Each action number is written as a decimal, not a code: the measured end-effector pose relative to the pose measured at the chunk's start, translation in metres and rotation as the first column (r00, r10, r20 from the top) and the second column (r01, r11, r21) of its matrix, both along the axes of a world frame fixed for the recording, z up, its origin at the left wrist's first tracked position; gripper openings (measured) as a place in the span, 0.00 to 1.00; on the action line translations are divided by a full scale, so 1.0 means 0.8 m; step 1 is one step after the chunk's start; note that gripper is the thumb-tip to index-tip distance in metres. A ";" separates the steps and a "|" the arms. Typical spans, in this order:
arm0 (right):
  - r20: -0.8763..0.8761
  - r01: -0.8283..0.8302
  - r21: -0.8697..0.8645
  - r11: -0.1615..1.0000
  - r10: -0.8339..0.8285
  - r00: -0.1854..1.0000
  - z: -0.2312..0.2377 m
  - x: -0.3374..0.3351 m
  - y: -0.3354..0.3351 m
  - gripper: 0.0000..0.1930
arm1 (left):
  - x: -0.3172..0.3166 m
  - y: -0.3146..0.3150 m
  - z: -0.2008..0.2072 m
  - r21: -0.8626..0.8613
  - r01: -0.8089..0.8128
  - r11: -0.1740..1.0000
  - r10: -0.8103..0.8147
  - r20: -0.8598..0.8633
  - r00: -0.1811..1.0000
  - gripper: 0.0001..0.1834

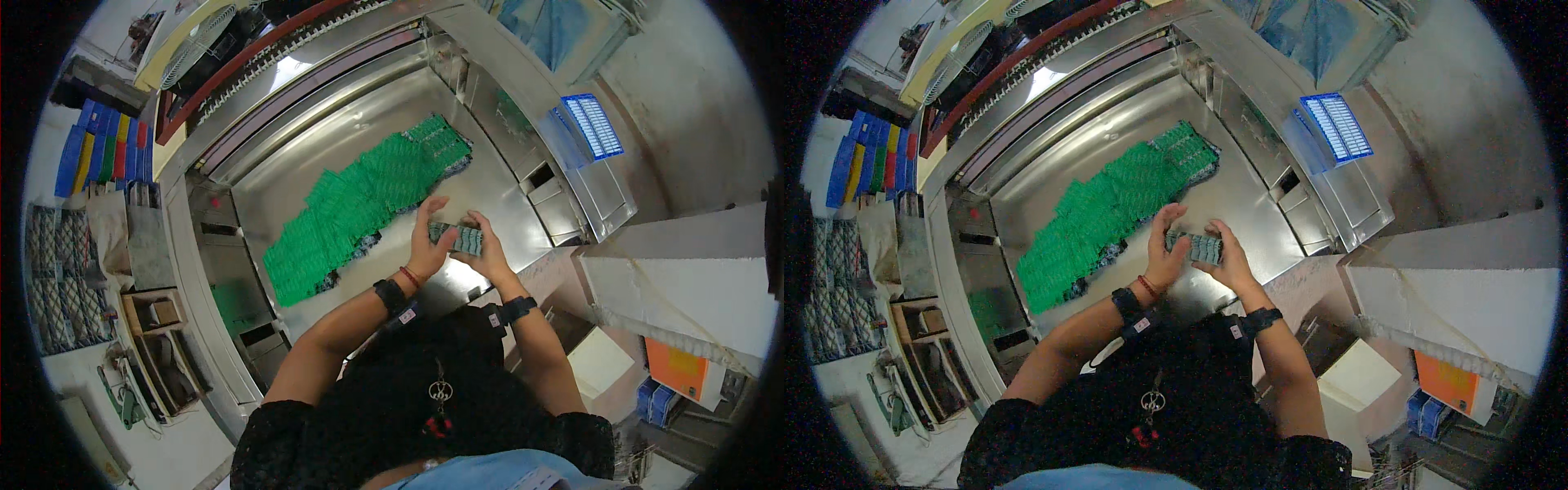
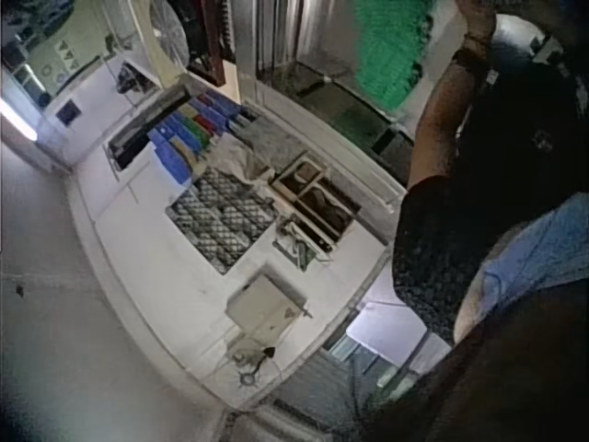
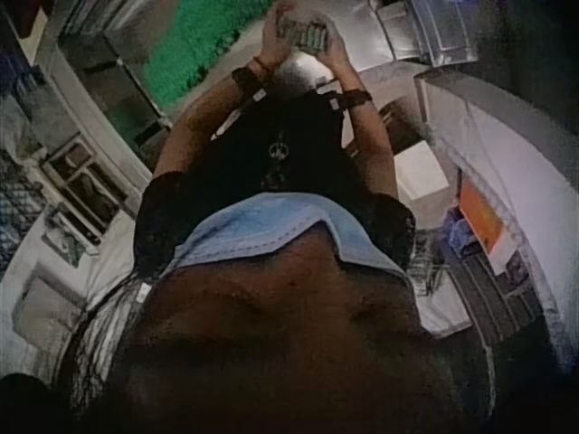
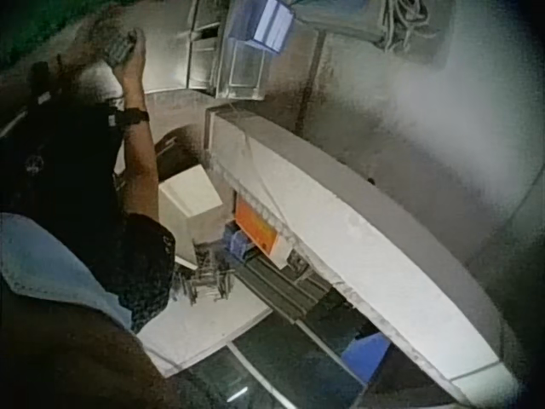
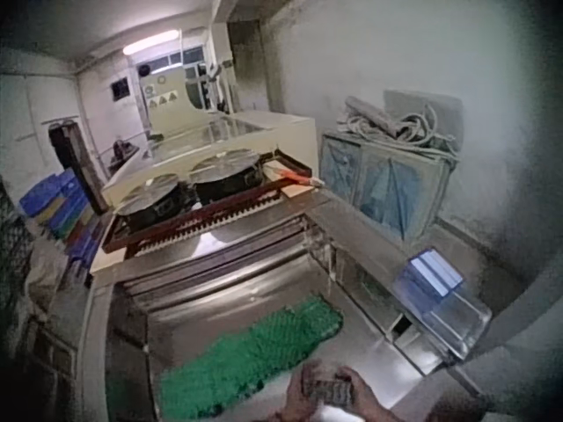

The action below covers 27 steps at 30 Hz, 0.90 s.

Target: The recorder sorts green and blue components from a pile on a metal surface into matching green and blue trays.

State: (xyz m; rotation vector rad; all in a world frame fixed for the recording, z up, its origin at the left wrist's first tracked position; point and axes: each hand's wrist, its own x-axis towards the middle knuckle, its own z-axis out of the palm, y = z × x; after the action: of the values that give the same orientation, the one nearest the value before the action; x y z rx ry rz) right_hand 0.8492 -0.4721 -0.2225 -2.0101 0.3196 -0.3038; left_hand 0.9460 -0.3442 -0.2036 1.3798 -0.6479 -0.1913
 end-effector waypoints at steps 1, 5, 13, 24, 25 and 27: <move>0.004 0.004 -0.002 1.000 -0.004 1.000 -0.006 0.000 0.002 0.44 | -0.001 -0.005 0.001 -0.037 0.030 0.999 -0.031 -0.041 0.999 0.32; -0.162 0.090 -0.025 0.996 -0.092 0.982 0.008 0.009 0.010 0.41 | 0.002 -0.007 0.001 -0.087 0.128 0.988 -0.143 -0.208 0.968 0.32; -0.385 0.009 0.404 0.915 0.161 0.909 0.044 -0.002 -0.070 0.33 | 0.040 -0.008 0.029 0.251 0.024 0.968 -0.022 -0.011 1.000 0.33; -0.604 -0.171 -0.627 0.760 -0.335 0.723 0.140 0.064 -0.086 0.35 | 0.129 0.114 0.033 0.569 -0.336 0.750 -0.019 0.526 0.850 0.30; -0.538 -0.113 -0.618 0.778 -0.313 0.783 0.138 0.081 -0.092 0.34 | 0.131 0.118 0.033 0.616 -0.337 0.712 -0.042 0.516 0.855 0.32; -0.466 -0.076 -0.595 0.800 -0.267 0.843 0.131 0.123 -0.099 0.32 | 0.132 0.123 0.015 0.644 -0.323 0.693 -0.050 0.491 0.870 0.35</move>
State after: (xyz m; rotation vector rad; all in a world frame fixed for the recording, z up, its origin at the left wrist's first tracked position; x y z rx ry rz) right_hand 0.9479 -0.5515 -0.1176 -2.7033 0.7616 0.1325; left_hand 1.0517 -0.2460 -0.1918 2.2801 -0.9234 0.0461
